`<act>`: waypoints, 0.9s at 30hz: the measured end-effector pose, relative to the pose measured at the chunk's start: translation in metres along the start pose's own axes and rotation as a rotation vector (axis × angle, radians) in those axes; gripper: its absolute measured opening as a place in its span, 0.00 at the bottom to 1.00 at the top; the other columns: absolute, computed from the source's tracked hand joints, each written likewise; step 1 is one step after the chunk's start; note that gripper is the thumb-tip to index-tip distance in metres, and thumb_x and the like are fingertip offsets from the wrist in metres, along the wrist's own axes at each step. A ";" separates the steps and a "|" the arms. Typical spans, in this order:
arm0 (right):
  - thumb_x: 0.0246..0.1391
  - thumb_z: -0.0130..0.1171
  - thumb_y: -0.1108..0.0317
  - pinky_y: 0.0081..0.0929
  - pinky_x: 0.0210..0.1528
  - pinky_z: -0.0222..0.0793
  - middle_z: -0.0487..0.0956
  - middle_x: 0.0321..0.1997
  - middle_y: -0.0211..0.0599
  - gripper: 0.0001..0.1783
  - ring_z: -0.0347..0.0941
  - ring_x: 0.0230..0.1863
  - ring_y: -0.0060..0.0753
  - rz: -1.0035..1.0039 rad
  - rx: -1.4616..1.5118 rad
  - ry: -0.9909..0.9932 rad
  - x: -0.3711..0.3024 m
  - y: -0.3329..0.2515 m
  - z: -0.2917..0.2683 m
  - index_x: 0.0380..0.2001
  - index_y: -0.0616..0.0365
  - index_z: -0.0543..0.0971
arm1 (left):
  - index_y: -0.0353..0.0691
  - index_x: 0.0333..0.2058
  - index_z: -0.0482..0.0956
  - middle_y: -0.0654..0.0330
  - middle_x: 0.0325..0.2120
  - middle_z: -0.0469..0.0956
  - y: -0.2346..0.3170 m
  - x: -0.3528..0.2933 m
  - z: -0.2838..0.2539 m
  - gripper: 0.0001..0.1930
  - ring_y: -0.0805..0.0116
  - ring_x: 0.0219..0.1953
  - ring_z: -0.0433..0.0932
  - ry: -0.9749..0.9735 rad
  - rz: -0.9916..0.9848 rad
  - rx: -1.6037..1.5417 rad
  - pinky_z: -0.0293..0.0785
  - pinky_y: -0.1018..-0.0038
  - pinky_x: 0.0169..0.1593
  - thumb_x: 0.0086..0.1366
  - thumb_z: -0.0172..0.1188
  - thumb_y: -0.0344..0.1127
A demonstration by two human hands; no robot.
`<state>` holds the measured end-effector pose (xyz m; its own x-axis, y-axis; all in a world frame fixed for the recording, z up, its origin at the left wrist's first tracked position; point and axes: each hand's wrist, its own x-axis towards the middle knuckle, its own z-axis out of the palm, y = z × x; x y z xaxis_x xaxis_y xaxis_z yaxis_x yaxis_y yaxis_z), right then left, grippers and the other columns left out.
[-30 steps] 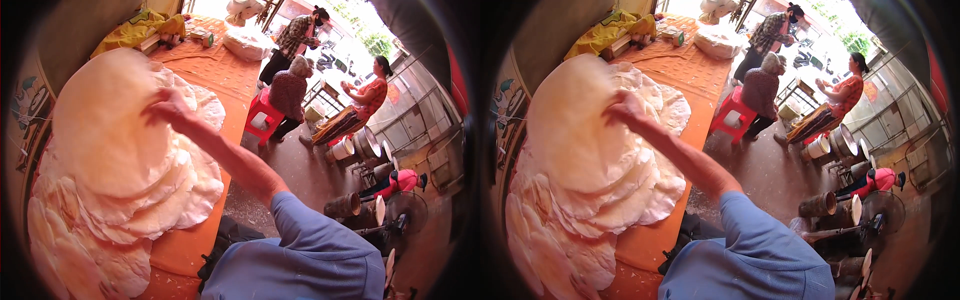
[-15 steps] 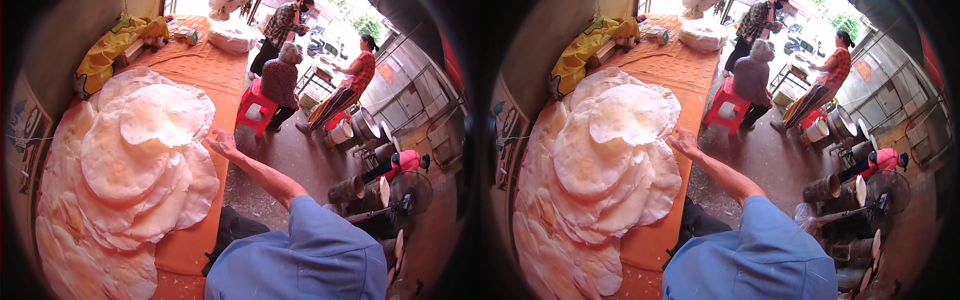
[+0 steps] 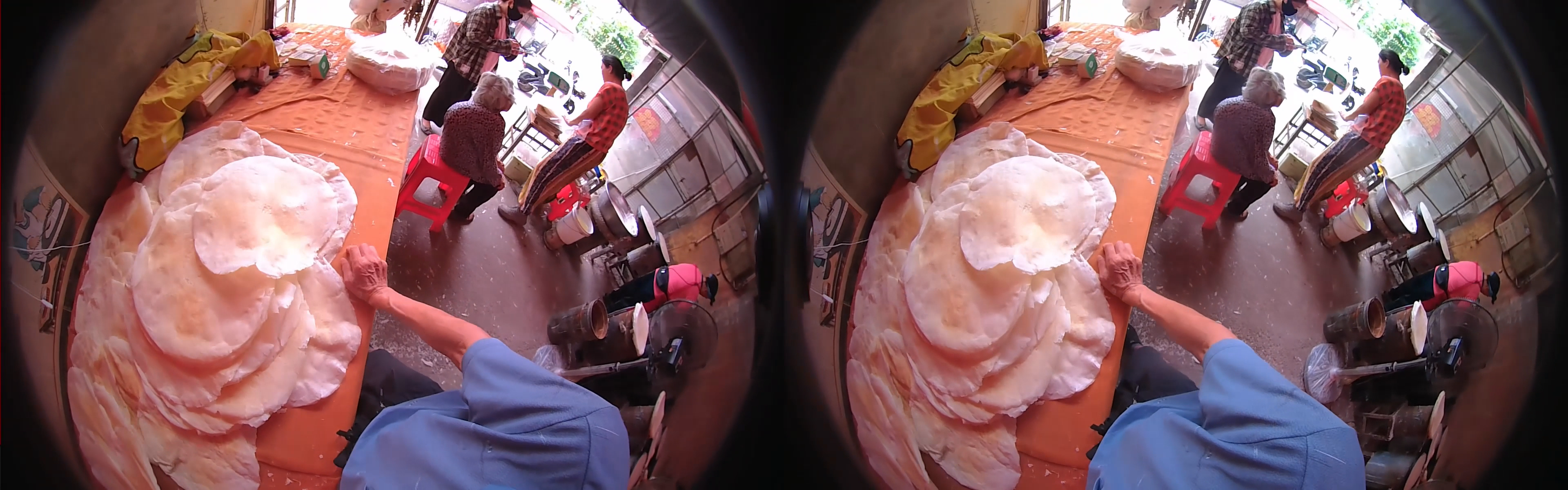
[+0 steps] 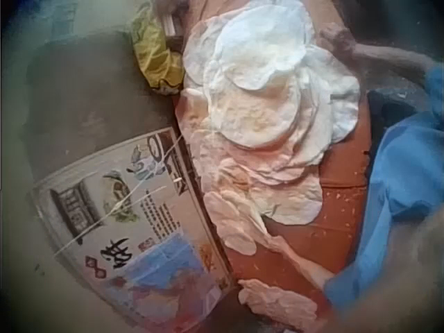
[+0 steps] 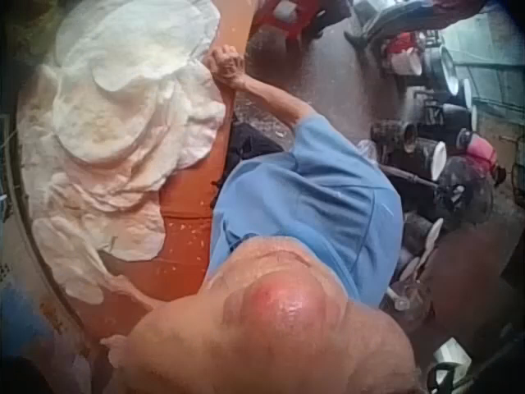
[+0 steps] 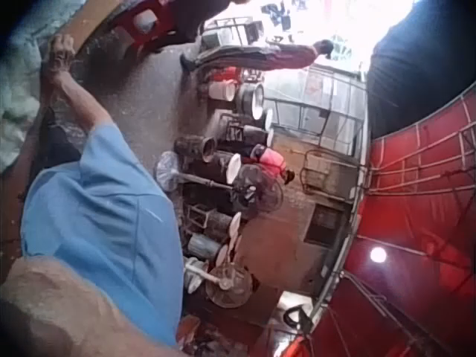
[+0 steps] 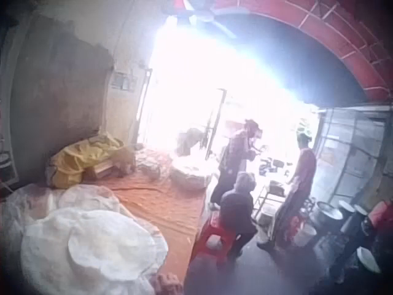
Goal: The person stacks large, flat dough discs by hand on a table, turning and positioning them to create a large pile. Later, the person covers the stack with a yellow patterned cloth.
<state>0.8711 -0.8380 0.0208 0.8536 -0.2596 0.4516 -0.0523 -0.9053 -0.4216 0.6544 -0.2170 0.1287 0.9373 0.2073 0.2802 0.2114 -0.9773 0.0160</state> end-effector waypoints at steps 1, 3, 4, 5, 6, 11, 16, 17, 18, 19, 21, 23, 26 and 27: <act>0.50 0.58 0.66 0.43 0.35 0.71 0.74 0.31 0.45 0.07 0.73 0.36 0.49 -0.007 0.024 -0.004 0.002 0.001 -0.001 0.30 0.57 0.73 | 0.31 0.51 0.74 0.40 0.46 0.76 0.023 0.015 -0.009 0.25 0.41 0.45 0.76 -0.003 0.002 -0.043 0.75 0.54 0.48 0.57 0.59 0.40; 0.50 0.58 0.66 0.43 0.35 0.71 0.74 0.31 0.45 0.07 0.73 0.37 0.49 0.002 0.052 -0.016 0.004 -0.003 -0.004 0.29 0.57 0.73 | 0.31 0.51 0.74 0.40 0.45 0.76 0.069 0.041 -0.017 0.25 0.41 0.44 0.76 -0.026 0.024 -0.130 0.75 0.55 0.48 0.57 0.58 0.39; 0.50 0.58 0.66 0.42 0.35 0.71 0.74 0.31 0.45 0.07 0.72 0.36 0.49 -0.006 0.067 -0.003 0.005 -0.003 -0.002 0.29 0.57 0.73 | 0.31 0.52 0.74 0.40 0.45 0.76 0.092 0.053 -0.017 0.25 0.41 0.44 0.77 -0.053 0.043 -0.169 0.75 0.55 0.47 0.57 0.58 0.38; 0.50 0.58 0.66 0.42 0.35 0.71 0.73 0.31 0.45 0.07 0.72 0.36 0.49 -0.013 0.079 0.008 0.005 -0.004 -0.002 0.29 0.57 0.73 | 0.31 0.52 0.73 0.40 0.45 0.76 0.115 0.063 -0.015 0.25 0.41 0.44 0.77 -0.079 0.065 -0.208 0.75 0.55 0.47 0.57 0.58 0.38; 0.50 0.58 0.66 0.42 0.35 0.70 0.73 0.30 0.44 0.07 0.72 0.35 0.49 -0.006 0.096 -0.002 0.006 -0.005 -0.004 0.29 0.57 0.73 | 0.31 0.52 0.73 0.40 0.45 0.76 0.138 0.072 -0.014 0.24 0.41 0.43 0.77 -0.104 0.087 -0.240 0.75 0.56 0.47 0.57 0.57 0.37; 0.50 0.58 0.66 0.41 0.34 0.70 0.71 0.30 0.44 0.08 0.70 0.35 0.48 -0.002 0.129 -0.010 0.006 0.003 -0.008 0.29 0.57 0.71 | 0.31 0.52 0.73 0.40 0.44 0.77 0.232 0.102 -0.003 0.24 0.42 0.42 0.77 -0.203 0.205 -0.362 0.75 0.57 0.46 0.57 0.55 0.34; 0.49 0.59 0.66 0.41 0.34 0.70 0.71 0.31 0.44 0.09 0.70 0.35 0.48 0.013 0.159 -0.031 0.006 0.005 -0.009 0.30 0.57 0.71 | 0.31 0.52 0.73 0.40 0.42 0.77 0.274 0.122 -0.006 0.23 0.43 0.41 0.78 -0.250 0.262 -0.397 0.75 0.58 0.45 0.57 0.54 0.31; 0.49 0.59 0.66 0.41 0.34 0.70 0.71 0.31 0.44 0.09 0.70 0.35 0.48 0.017 0.161 -0.030 0.006 0.006 -0.009 0.30 0.57 0.71 | 0.31 0.52 0.73 0.40 0.42 0.77 0.277 0.127 -0.010 0.23 0.43 0.41 0.78 -0.251 0.268 -0.397 0.75 0.59 0.44 0.57 0.53 0.30; 0.49 0.59 0.66 0.41 0.34 0.70 0.71 0.31 0.44 0.09 0.70 0.35 0.48 0.018 0.159 -0.030 0.006 0.007 -0.009 0.30 0.57 0.71 | 0.31 0.52 0.73 0.40 0.42 0.78 0.279 0.133 -0.014 0.23 0.43 0.40 0.78 -0.248 0.272 -0.393 0.75 0.59 0.44 0.57 0.53 0.30; 0.49 0.59 0.66 0.41 0.34 0.70 0.71 0.31 0.44 0.09 0.70 0.36 0.48 0.017 0.157 -0.032 0.006 0.008 -0.009 0.30 0.57 0.71 | 0.31 0.53 0.73 0.40 0.42 0.78 0.278 0.140 -0.020 0.23 0.43 0.40 0.78 -0.245 0.272 -0.393 0.75 0.59 0.44 0.57 0.53 0.29; 0.49 0.59 0.66 0.41 0.34 0.70 0.71 0.31 0.44 0.09 0.70 0.36 0.48 0.016 0.173 -0.031 0.009 0.004 -0.010 0.30 0.57 0.71 | 0.31 0.53 0.72 0.41 0.41 0.78 0.268 0.156 -0.036 0.23 0.44 0.40 0.78 -0.228 0.279 -0.375 0.75 0.60 0.43 0.56 0.52 0.28; 0.48 0.59 0.67 0.41 0.34 0.69 0.71 0.31 0.44 0.09 0.70 0.36 0.48 0.013 0.196 -0.044 0.007 0.003 -0.011 0.30 0.57 0.71 | 0.32 0.53 0.72 0.41 0.41 0.78 0.263 0.185 -0.066 0.23 0.44 0.39 0.78 -0.193 0.292 -0.367 0.76 0.60 0.43 0.56 0.51 0.27; 0.49 0.59 0.67 0.41 0.34 0.69 0.71 0.31 0.43 0.08 0.70 0.36 0.48 0.030 0.182 -0.024 0.006 0.010 -0.011 0.30 0.57 0.72 | 0.32 0.53 0.72 0.41 0.40 0.78 0.269 0.225 -0.105 0.23 0.44 0.38 0.78 -0.147 0.365 -0.358 0.76 0.61 0.42 0.56 0.50 0.25; 0.49 0.59 0.67 0.41 0.34 0.69 0.71 0.31 0.43 0.08 0.70 0.36 0.48 0.033 0.186 -0.032 0.005 0.014 -0.013 0.30 0.57 0.72 | 0.32 0.53 0.72 0.41 0.40 0.78 0.276 0.239 -0.116 0.23 0.44 0.38 0.79 -0.130 0.405 -0.359 0.76 0.61 0.42 0.56 0.50 0.24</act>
<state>0.8684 -0.8564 0.0274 0.8690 -0.2746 0.4116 0.0141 -0.8178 -0.5753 0.9051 -0.4427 0.3112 0.9554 -0.2067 0.2111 -0.2593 -0.9290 0.2640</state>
